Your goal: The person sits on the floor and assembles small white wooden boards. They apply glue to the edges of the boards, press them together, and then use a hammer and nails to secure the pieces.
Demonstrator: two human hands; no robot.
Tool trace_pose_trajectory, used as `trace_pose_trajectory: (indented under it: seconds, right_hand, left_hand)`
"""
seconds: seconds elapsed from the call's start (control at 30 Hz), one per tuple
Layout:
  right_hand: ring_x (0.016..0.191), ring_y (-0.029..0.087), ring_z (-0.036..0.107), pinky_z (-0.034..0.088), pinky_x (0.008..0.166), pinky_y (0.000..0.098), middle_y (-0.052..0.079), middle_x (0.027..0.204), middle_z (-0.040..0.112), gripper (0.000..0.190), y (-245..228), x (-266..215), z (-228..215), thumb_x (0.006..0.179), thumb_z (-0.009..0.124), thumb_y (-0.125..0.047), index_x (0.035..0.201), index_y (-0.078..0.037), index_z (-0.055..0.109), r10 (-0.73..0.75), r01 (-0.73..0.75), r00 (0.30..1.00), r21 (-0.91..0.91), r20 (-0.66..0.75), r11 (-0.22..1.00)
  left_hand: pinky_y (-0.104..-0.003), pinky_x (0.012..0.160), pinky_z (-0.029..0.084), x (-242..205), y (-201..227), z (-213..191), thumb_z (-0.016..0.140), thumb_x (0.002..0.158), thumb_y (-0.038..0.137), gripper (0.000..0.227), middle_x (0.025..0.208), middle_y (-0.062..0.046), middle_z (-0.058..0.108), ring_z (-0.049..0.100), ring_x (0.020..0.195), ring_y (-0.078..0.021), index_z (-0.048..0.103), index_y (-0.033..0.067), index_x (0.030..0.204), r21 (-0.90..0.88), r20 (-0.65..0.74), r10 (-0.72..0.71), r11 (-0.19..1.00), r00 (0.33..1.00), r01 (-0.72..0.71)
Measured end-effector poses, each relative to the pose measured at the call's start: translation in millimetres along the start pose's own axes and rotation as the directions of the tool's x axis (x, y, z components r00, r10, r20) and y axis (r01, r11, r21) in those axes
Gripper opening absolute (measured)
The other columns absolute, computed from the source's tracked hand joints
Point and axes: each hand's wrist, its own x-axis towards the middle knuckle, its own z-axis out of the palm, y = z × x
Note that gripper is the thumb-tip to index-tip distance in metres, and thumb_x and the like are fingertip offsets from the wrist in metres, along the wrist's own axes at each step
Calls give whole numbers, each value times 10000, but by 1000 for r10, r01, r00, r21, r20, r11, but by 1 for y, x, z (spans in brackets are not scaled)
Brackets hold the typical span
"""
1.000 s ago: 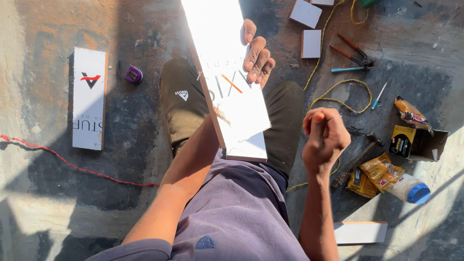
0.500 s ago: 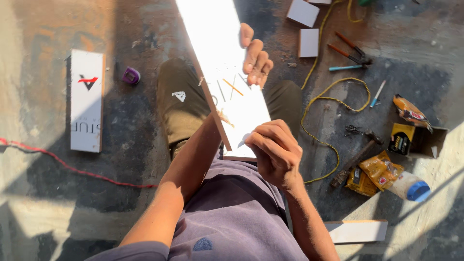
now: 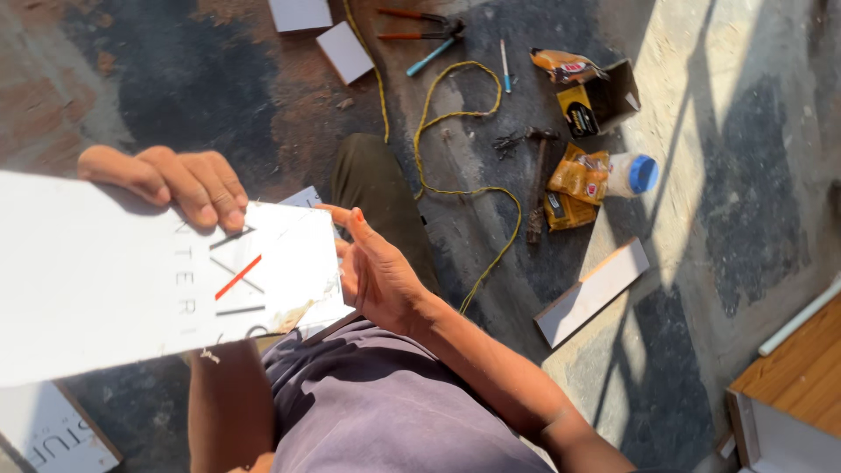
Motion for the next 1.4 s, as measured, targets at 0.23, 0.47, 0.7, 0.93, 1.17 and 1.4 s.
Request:
trace_pose_trajectory:
  seconds: [0.23,0.47,0.7,0.93,1.17,1.4]
  right_hand:
    - [1051,134,671,595,886,289,130,1211,650,490,-33,-4,-35,1039,677,-212,1419,31,485,-202,180,979,-315,-37,932]
    - [1118,94,621,528,967,281,72,1224,663,461,-54,4,-101,1101,619,-327,1428,-12,540,-191,257,966,-622,172,739]
    - [848,126,678,585,771,301,67,953,710,761,-63,41,-222,986,466,-671,1398,-46,604,-106,135,991,-677,84,724]
    - [1043,310,620,528,893,444,134,1137,568,132,-256,115,-436,953,714,-88,1072,-35,739,-884,-495,466,-841,-47,-217]
    - [1168,320,540,451,877,545,91,1142,603,132,-285,167,-473,797,811,-173,911,-117,772,-832,-813,510,-437,-216,-385]
    - [864,276,701,557,803,480,119,931,691,113,-272,140,-401,1094,642,-87,1044,-42,552,-863,-351,498,-930,-85,-110]
  left_hand:
    - [-365,900,595,-130,54,74,790,905,290,343,1058,-149,780,773,968,-231,721,72,1160,892,-441,-627,-226,643,391]
    - [-434,1114,449,-84,73,104,749,745,532,747,1270,-77,651,613,1217,-318,567,120,1342,975,89,-655,211,750,68]
    - [-470,891,575,-3,-66,146,597,819,762,691,990,-177,796,749,1014,-374,730,284,1301,658,-742,-670,-729,-3,190]
    - [-457,802,603,-32,-99,113,615,793,758,733,880,-170,792,769,924,-361,707,263,1326,575,-805,-586,-809,-96,123]
    - [-480,663,576,-17,-103,111,612,840,726,613,750,-177,734,737,781,-383,759,183,1084,641,-764,-640,-742,75,197]
    - [-508,572,539,-10,-149,112,599,857,709,604,675,-155,704,708,660,-376,663,109,837,795,-573,-811,-517,113,317]
